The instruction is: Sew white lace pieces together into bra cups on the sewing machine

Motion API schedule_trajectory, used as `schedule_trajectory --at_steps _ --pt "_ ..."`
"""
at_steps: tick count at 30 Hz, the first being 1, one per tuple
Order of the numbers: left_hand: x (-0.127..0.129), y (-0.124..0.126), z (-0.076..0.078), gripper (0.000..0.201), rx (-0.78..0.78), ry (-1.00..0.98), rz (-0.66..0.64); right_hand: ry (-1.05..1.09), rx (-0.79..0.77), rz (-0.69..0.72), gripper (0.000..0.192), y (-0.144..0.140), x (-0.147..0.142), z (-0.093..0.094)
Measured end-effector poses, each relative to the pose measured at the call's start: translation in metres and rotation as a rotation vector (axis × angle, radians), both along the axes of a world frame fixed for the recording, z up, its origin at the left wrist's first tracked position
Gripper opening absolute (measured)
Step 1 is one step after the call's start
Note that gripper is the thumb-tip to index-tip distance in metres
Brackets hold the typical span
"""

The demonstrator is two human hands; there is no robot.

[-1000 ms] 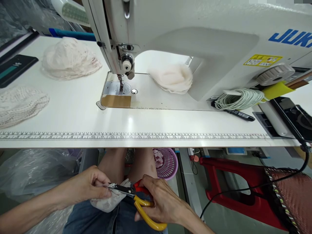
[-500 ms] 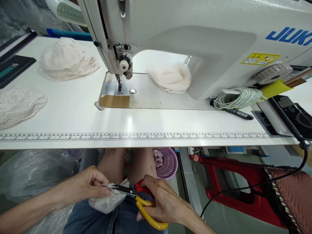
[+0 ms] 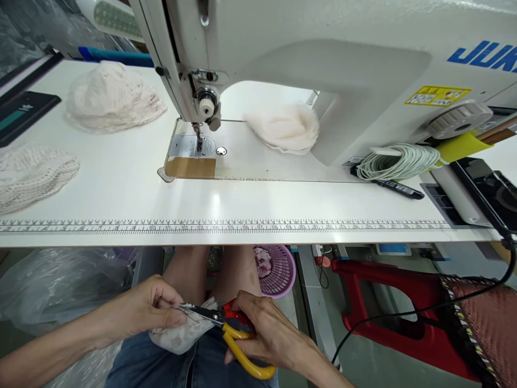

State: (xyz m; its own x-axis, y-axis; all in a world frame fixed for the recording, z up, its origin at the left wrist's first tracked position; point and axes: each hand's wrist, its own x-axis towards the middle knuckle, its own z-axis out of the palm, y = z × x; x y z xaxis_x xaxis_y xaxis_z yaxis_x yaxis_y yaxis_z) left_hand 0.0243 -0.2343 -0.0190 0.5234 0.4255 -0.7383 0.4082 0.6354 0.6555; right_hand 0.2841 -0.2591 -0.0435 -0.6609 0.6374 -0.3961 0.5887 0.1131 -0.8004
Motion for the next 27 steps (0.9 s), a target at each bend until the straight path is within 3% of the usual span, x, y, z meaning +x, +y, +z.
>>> schedule_trajectory --at_steps 9,20,27 --pt "0.0021 0.0004 0.0033 0.038 -0.007 0.003 0.020 0.009 -0.018 -0.018 0.040 -0.0042 -0.0017 -0.0060" --pt "0.0035 0.0015 0.0087 0.038 -0.033 0.002 0.015 -0.044 0.069 -0.003 0.045 -0.0018 -0.0042 0.0031" --pt "0.0034 0.0019 0.0050 0.037 -0.022 0.015 0.023 0.005 0.012 -0.013 0.038 -0.0022 -0.0057 -0.0046"
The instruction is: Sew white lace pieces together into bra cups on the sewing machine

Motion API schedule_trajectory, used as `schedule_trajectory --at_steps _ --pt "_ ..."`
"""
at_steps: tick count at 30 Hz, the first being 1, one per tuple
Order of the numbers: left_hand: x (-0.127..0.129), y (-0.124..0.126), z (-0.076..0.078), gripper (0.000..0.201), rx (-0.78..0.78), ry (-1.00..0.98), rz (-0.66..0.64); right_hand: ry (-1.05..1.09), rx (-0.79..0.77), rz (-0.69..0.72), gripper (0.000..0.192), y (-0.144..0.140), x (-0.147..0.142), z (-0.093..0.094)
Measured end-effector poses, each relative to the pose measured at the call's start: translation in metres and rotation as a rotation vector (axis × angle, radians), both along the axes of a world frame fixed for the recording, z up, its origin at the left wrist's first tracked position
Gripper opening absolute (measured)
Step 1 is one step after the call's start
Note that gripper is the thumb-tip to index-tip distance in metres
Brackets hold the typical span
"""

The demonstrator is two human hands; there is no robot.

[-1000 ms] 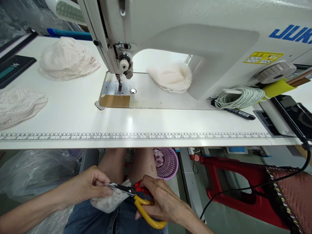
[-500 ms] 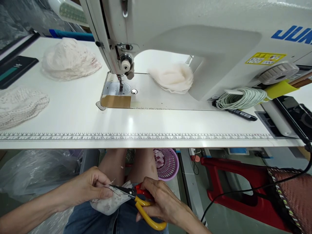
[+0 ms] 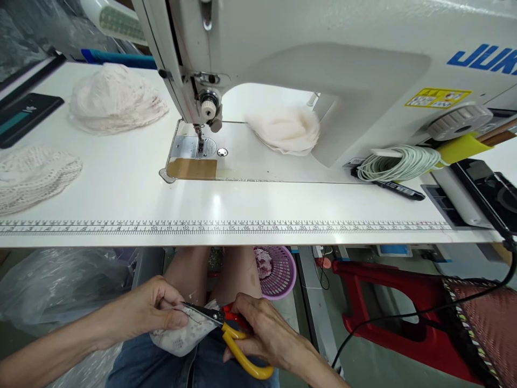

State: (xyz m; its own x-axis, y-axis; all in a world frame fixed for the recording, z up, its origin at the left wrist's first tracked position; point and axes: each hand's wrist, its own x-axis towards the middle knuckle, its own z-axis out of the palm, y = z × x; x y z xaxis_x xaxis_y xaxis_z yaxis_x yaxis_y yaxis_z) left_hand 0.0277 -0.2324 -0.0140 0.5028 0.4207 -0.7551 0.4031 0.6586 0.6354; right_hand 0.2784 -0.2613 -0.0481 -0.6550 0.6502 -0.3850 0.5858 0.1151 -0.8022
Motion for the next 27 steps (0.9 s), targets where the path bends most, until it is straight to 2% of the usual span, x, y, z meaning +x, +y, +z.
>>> schedule_trajectory --at_steps 7,17,27 --pt "-0.004 -0.005 -0.003 0.035 0.051 0.017 0.008 -0.036 0.051 -0.043 0.042 -0.004 0.002 0.007" --pt "-0.007 -0.009 0.005 0.028 0.192 0.027 -0.076 -0.014 0.073 -0.004 0.043 -0.006 0.011 0.009" --pt "-0.007 -0.011 0.002 0.028 0.149 0.045 -0.056 -0.046 0.131 0.012 0.046 -0.007 0.009 0.007"
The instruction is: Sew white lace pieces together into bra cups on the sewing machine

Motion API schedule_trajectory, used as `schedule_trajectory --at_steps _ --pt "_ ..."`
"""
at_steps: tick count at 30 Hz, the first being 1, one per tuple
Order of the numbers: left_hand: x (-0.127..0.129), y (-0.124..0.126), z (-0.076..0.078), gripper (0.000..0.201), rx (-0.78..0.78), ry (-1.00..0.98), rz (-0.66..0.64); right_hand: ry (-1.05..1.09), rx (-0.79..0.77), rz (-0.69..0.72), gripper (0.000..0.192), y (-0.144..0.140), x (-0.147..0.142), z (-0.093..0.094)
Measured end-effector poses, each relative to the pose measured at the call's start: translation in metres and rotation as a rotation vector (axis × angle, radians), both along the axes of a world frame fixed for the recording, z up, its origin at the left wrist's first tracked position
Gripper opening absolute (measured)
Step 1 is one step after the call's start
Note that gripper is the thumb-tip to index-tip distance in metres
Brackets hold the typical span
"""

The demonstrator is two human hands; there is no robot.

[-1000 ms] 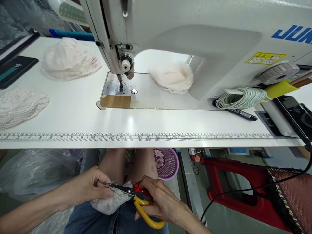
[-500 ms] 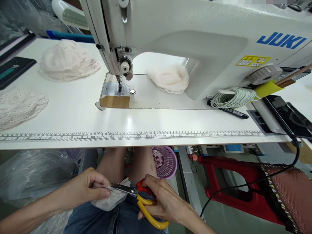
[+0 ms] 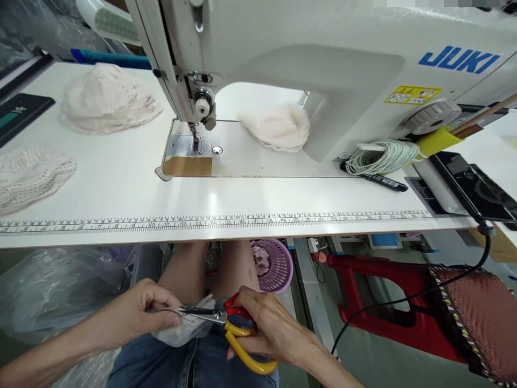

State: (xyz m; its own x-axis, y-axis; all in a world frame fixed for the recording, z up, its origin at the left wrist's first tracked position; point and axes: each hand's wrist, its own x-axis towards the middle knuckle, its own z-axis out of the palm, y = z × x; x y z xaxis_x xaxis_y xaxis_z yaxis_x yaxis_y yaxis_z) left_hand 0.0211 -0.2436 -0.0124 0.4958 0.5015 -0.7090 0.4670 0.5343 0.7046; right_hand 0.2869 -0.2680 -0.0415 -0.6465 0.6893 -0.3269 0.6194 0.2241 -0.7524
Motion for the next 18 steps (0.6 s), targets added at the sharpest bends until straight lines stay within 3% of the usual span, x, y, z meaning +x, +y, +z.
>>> schedule_trajectory --at_steps 13,18 --pt "0.0017 0.0035 0.0014 0.031 -0.073 -0.011 0.070 0.062 -0.137 -0.027 0.038 0.0034 -0.0024 0.0051" --pt "0.0018 0.0043 0.0009 0.028 -0.059 -0.027 0.092 0.062 -0.071 -0.050 0.039 -0.0003 -0.0020 0.0067"
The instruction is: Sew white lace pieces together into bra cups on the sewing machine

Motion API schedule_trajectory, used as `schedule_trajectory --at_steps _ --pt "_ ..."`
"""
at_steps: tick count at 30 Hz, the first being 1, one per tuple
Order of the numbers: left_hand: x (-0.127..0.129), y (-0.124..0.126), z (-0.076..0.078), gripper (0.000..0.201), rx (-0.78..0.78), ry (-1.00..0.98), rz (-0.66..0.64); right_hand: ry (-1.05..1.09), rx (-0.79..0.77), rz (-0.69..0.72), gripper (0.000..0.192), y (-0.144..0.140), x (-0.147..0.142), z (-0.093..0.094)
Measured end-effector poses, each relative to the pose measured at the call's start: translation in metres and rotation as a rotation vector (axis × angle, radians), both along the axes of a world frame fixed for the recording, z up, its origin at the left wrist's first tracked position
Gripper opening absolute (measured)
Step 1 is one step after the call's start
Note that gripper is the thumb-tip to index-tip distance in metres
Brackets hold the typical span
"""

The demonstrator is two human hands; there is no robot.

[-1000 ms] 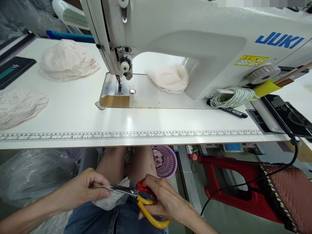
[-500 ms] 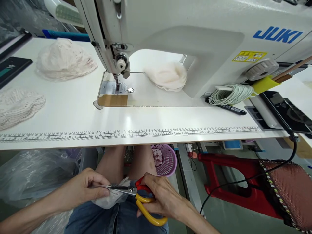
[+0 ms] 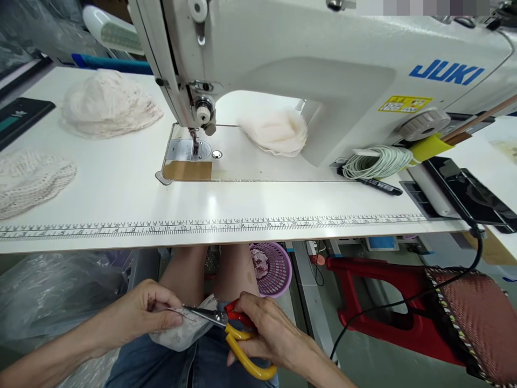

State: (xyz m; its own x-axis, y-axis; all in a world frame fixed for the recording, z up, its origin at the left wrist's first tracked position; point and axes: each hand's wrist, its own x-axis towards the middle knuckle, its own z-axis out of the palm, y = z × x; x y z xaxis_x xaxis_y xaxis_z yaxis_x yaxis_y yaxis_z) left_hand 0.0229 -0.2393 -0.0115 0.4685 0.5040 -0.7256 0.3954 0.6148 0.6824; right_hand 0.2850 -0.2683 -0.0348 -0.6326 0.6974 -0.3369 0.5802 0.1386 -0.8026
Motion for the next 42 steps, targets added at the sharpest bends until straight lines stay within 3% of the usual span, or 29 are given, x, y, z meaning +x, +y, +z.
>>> schedule_trajectory --at_steps 5,10,13,16,18,21,22,24,25,26,28,32,35,38,42 --pt "-0.007 0.000 -0.002 0.030 -0.008 -0.015 0.012 -0.031 0.338 -0.175 0.037 0.008 0.015 0.022" --pt "-0.013 -0.001 -0.002 0.036 0.010 -0.041 0.038 -0.211 0.564 -0.329 0.030 0.061 0.058 0.067" --pt "-0.016 -0.002 -0.002 0.031 0.005 -0.127 0.056 -0.409 0.739 -0.243 0.038 0.108 0.092 0.080" --pt "-0.021 -0.004 -0.004 0.031 0.019 -0.190 0.099 -0.569 0.849 -0.147 0.044 0.141 0.115 0.079" --pt "-0.024 -0.004 -0.005 0.031 0.029 -0.206 0.126 -0.609 0.913 -0.168 0.050 0.142 0.111 0.080" --pt "-0.026 -0.002 -0.008 0.033 0.034 -0.214 0.126 -0.603 1.004 -0.323 0.039 0.108 0.062 0.087" --pt "-0.025 -0.001 -0.008 0.033 0.044 -0.212 0.118 -0.490 0.988 -0.299 0.031 0.092 0.036 0.090" --pt "-0.024 0.001 -0.005 0.034 0.077 -0.218 0.095 -0.252 0.683 -0.031 0.029 0.063 -0.019 0.092" --pt "-0.023 0.001 -0.003 0.034 0.098 -0.223 0.086 -0.181 0.542 0.058 0.037 0.053 -0.044 0.090" --pt "-0.023 0.002 0.001 0.034 0.118 -0.230 0.078 -0.137 0.424 0.121 0.042 0.047 -0.065 0.086" --pt "-0.026 0.001 0.008 0.030 0.150 -0.245 0.075 -0.107 0.218 0.150 0.033 0.045 -0.092 0.074" --pt "-0.040 -0.002 0.016 0.015 0.187 -0.258 0.099 0.070 -0.187 0.048 0.036 0.061 -0.105 0.055" --pt "-0.050 -0.003 0.016 0.010 0.191 -0.284 0.107 0.217 -0.388 -0.001 0.037 0.068 -0.106 0.055" --pt "-0.058 0.001 0.019 0.008 0.209 -0.307 0.109 0.253 -0.480 -0.023 0.035 0.071 -0.111 0.060" --pt "-0.072 0.010 0.026 0.005 0.300 -0.290 0.107 0.281 -0.489 -0.001 0.030 0.083 -0.125 0.070"
